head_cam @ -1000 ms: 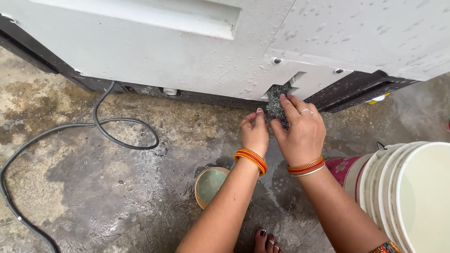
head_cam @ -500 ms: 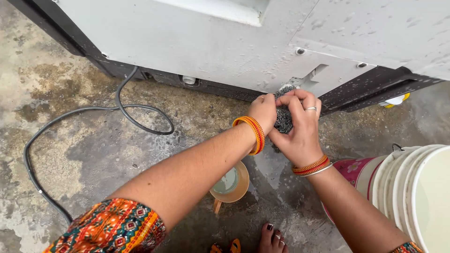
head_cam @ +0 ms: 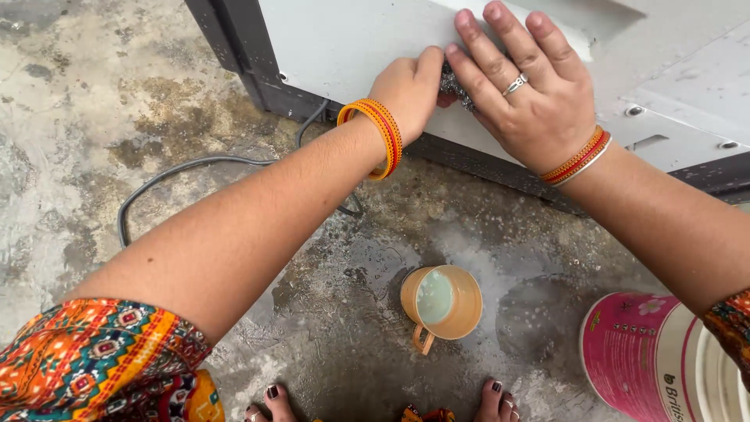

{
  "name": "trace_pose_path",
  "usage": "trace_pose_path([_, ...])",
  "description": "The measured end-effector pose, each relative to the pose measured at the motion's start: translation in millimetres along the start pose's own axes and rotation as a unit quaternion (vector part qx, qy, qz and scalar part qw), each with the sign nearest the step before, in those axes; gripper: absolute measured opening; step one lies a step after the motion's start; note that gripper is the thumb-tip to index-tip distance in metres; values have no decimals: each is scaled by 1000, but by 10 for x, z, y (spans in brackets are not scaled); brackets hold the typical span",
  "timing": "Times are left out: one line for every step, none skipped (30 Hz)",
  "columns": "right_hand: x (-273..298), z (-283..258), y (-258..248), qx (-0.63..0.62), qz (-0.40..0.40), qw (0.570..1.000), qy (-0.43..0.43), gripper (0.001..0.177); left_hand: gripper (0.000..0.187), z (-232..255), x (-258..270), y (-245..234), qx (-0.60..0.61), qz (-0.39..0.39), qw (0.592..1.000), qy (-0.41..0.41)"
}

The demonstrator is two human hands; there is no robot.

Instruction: Using a steel wool scrubber and water to clean the exterior of a white semi-automatic washing machine.

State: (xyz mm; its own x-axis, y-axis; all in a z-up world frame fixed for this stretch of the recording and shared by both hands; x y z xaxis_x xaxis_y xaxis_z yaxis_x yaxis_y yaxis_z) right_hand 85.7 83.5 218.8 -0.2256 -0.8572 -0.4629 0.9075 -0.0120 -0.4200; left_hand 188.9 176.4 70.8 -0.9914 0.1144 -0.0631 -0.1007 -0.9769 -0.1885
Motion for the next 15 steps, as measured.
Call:
trace_pose_path([125,-182,132,-2,4,1000,-8,35,60,-206,81,-12,5,8,1000,0])
trace_pose_path([273,-376,266,-73,-23,997,-19,38,50,-420,192,17,-100,-16,995,-10])
trace_pose_path([430,-566,389,-144,-52,988,-31,42,42,-629,311,54,-203,-40,978,-21])
trace_pose_path([550,-677,434,-147,-53,987,-34,42,42,-632,493,17,-200,-40,979,-24])
trace_pose_path([686,-854,495,-165,-78,980,-78,40,40,-703,696,34,-288,-105,950,-61])
trace_pose_path([774,-1024,588,-180,-97,971,-122,38,42,-770,873,-26,-375,-163,908,-96])
trace_pose_path([831,-1059,555,-181,-92,971,-126,38,42,-829,970,-123,-375,-158,908,-99])
trace_pose_path([939,-1158,594,-196,-147,957,-155,40,37,-883,1098,-108,-486,-229,842,-46])
trace_pose_path([1062,-1253,636,-208,-202,939,-184,41,34,-963,1241,-89,-586,-295,755,7])
trace_pose_path([998,-1274,580,-211,-198,939,-188,41,34,-1027,1295,-242,-586,-292,756,1])
trace_pose_path([901,-1223,538,-243,-195,940,-140,38,35,-901,1306,-339,-667,-233,697,124])
trace_pose_path([837,-1160,486,-275,-195,937,-92,36,38,-777,1389,-385,-728,-168,618,244])
trace_pose_path([672,-1220,479,-278,-194,936,-96,36,38,-766,1431,-539,-728,-168,621,239])
trace_pose_path([480,-1213,408,-246,-135,957,-75,33,40,-643,1457,-739,-732,-93,625,255])
trace_pose_path([298,-1210,330,-213,-75,973,-54,30,42,-525,1502,-944,-733,-17,625,270])
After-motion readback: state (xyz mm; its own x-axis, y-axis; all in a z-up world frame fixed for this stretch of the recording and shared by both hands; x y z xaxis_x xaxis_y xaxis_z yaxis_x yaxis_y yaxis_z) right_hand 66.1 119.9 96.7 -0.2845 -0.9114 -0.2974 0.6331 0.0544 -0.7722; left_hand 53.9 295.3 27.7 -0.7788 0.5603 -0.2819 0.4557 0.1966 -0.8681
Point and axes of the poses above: each hand's wrist, its own x-axis away from the middle knuckle, its own y-axis out of the palm, z = x × y, the point moved 8 cm from there along -x, towards the middle knuckle, and after that the axes turned 8 degrees about y, right-handed, at the moved point
